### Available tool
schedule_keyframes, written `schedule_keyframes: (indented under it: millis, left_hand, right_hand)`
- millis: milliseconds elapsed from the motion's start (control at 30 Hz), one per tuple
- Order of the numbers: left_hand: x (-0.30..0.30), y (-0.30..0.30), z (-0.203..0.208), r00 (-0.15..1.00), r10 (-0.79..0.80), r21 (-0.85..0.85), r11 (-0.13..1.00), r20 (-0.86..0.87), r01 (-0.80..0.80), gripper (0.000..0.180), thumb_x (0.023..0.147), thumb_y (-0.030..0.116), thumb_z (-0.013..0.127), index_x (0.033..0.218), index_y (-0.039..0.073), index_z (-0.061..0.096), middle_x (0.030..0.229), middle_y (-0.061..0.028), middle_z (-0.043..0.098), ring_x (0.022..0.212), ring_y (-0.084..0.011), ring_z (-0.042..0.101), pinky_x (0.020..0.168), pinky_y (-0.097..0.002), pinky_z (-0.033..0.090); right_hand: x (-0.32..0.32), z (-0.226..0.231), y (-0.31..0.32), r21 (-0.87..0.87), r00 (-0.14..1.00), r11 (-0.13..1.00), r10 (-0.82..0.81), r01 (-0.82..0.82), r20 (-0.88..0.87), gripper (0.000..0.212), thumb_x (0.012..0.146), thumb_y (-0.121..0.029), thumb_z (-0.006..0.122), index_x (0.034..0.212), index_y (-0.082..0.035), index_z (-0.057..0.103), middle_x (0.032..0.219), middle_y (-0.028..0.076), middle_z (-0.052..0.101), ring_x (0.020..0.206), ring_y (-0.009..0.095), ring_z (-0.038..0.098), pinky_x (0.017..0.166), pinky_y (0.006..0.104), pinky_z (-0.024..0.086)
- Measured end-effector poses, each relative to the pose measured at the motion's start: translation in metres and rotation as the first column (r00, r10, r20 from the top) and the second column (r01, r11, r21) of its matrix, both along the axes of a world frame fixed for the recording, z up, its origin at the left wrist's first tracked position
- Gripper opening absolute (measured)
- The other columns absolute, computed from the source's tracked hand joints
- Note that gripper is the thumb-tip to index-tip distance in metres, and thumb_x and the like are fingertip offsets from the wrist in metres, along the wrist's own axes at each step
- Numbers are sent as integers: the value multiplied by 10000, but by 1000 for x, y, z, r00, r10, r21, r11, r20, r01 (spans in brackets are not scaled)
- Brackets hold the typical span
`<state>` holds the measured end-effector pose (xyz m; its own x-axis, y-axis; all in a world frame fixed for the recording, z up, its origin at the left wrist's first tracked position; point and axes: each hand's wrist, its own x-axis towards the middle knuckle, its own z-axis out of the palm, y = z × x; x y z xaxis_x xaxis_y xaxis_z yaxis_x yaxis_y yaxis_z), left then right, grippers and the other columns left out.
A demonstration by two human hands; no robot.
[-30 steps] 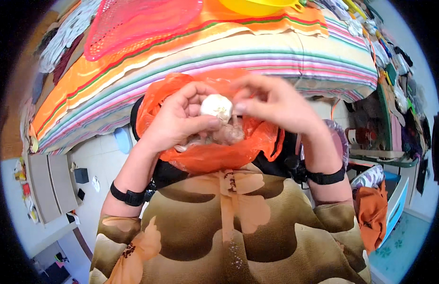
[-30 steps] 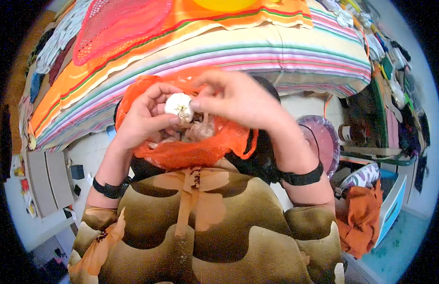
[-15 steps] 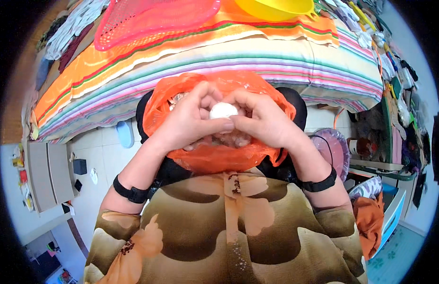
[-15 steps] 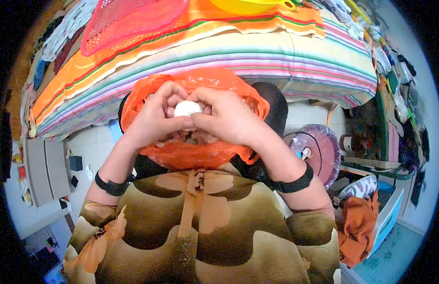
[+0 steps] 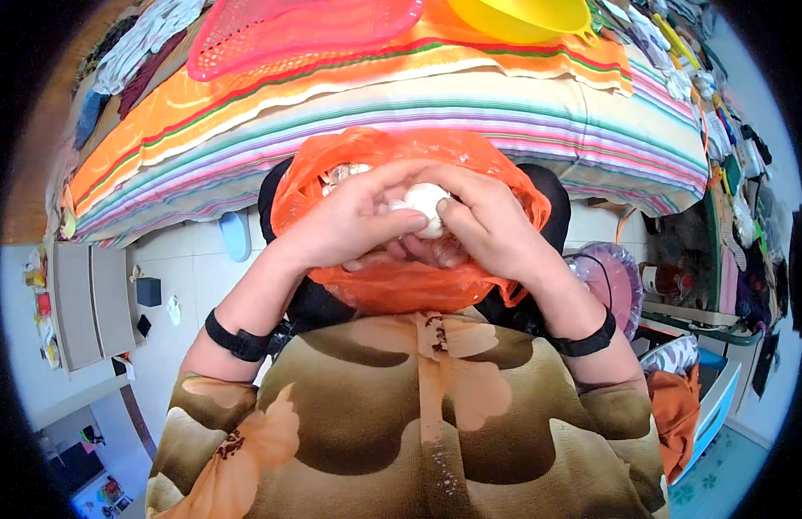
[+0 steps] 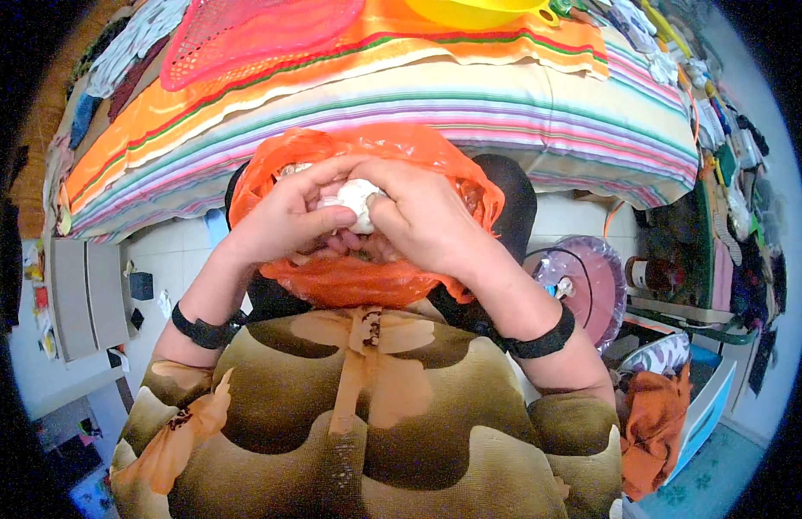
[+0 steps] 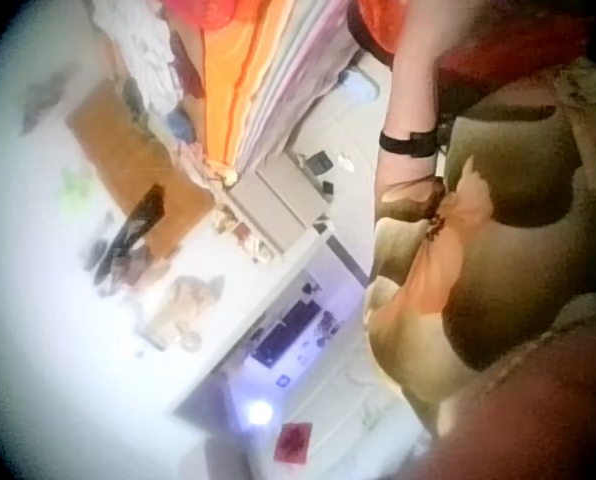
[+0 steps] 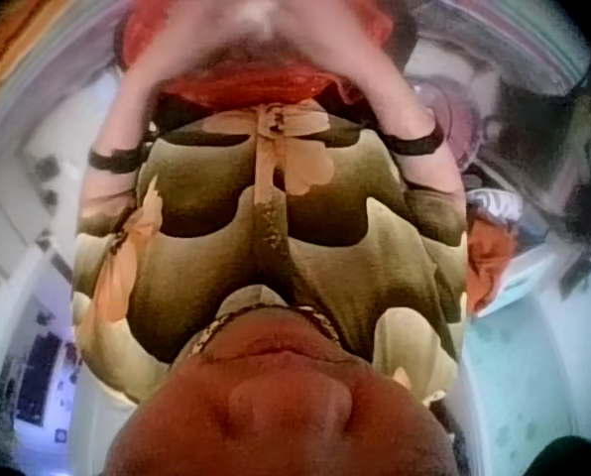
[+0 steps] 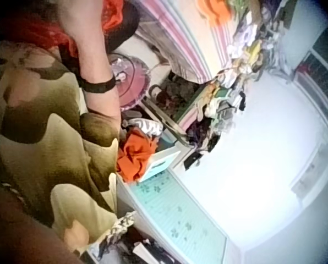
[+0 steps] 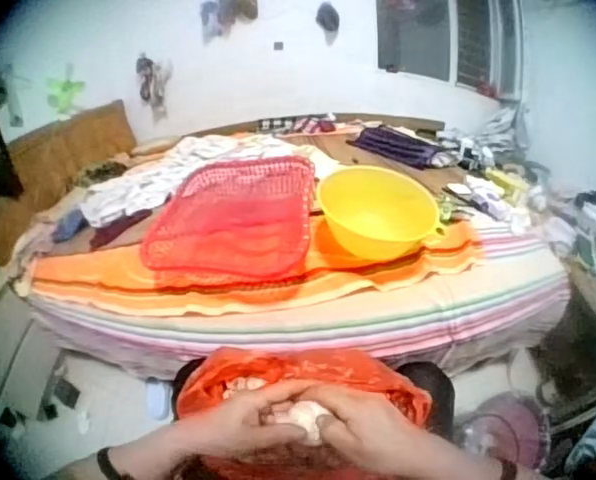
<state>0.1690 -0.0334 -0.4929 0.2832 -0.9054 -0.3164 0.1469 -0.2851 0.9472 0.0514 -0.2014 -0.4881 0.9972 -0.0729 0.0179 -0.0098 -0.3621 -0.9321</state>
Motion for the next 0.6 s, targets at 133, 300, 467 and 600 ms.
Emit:
schedule_keyframes:
  millis: [133,300,467,600]
  left_hand:
    - [-2,0,1,1000,-3,-41,999,-11,2,574,921,76,552,1451,85,333,1015,-89,647,787,-101,662,604,-183,513]
    - [-2,-1,14,1000,18,46,999,24,-19,484,949,85,491,1422,98,392,895,-61,651,704,-108,657,592,-211,518]
    - [-3,-7,-2,945,-19,84,996,327,-9,344,966,57,422,1288,62,540,843,-48,640,634,-96,623,571,-232,514]
    - [-2,-3,7,990,71,146,985,123,-88,375,943,56,447,1312,69,509,851,-49,639,629,-107,619,584,-225,516]
  right_hand:
    - [-2,-12,-5,72,986,997,19,-31,164,293,841,-53,425,1084,8,577,955,156,631,909,259,627,838,355,484]
    - [-5,-14,-9,206,997,978,-7,-8,74,308,858,-61,421,1115,18,573,1020,124,624,966,207,607,878,327,467]
    - [-5,-10,-14,280,994,960,-7,-23,106,296,880,-82,426,1116,18,575,1007,120,626,970,188,602,876,315,467]
    - [-5,-8,-18,129,989,990,-76,59,130,284,879,-94,479,1120,20,576,981,115,635,942,169,610,852,317,480]
